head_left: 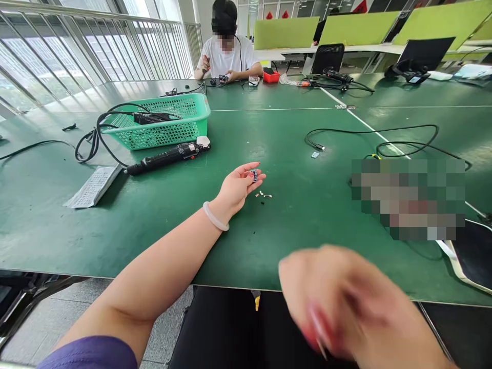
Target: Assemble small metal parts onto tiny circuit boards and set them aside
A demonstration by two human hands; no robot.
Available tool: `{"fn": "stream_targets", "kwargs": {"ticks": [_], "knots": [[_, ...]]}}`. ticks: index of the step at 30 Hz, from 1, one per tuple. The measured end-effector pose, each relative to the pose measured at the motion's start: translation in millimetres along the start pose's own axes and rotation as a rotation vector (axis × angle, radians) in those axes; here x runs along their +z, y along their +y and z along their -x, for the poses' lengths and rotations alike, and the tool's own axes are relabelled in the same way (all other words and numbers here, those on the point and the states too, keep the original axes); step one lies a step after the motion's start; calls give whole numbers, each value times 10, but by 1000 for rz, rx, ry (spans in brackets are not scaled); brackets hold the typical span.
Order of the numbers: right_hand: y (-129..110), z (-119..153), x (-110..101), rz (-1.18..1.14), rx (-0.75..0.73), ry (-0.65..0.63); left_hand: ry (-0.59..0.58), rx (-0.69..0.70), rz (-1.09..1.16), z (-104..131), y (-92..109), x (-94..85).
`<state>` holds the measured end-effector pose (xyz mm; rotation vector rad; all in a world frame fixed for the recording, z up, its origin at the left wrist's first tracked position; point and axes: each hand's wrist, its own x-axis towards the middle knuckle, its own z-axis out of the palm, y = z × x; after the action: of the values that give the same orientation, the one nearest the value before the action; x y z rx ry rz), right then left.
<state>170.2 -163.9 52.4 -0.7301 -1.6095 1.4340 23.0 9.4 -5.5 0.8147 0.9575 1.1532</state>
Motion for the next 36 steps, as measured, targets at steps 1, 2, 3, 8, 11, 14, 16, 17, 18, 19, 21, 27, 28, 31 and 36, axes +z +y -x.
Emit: {"fn": "stream_targets", "kwargs": {"ticks": [1, 2, 3, 8, 11, 14, 16, 17, 18, 19, 21, 27, 28, 31, 36], "knots": [[-18, -164, -106, 38, 0, 158, -31, 5, 8, 7, -2, 0], [-13, -338, -217, 91, -7, 257, -57, 9, 16, 13, -4, 1], [18, -516, -333, 153, -21, 334, -80, 9, 21, 19, -5, 3], [471, -1177, -888, 173, 38, 515, -146, -18, 18, 31, -6, 15], [736, -1280, -1035, 84, 122, 558, -175, -40, -17, 36, -17, 24], [847, -1249, -1030, 51, 133, 587, -192, -70, -64, 47, -31, 40], [865, -1217, -998, 45, 133, 585, -204, -80, -80, 54, -37, 49], [872, -1206, -986, 47, 136, 582, -209, -82, -81, 58, -39, 52], [882, -1197, -978, 55, 139, 580, -213, -84, -78, 60, -39, 53], [897, -1191, -976, 70, 141, 576, -213, -86, -73, 61, -38, 51], [938, -1184, -985, 117, 140, 568, -213, -90, -65, 62, -36, 42], [1021, -1175, -983, 209, 129, 588, -226, -57, -111, 62, -36, 12], [1019, -1174, -972, 210, 126, 595, -229, -50, -119, 64, -38, 12], [1006, -1175, -939, 213, 96, 603, -250, -22, -143, 69, -44, 19], [1020, -1181, -921, 264, 68, 598, -265, -9, -181, 65, -44, 28]]}}
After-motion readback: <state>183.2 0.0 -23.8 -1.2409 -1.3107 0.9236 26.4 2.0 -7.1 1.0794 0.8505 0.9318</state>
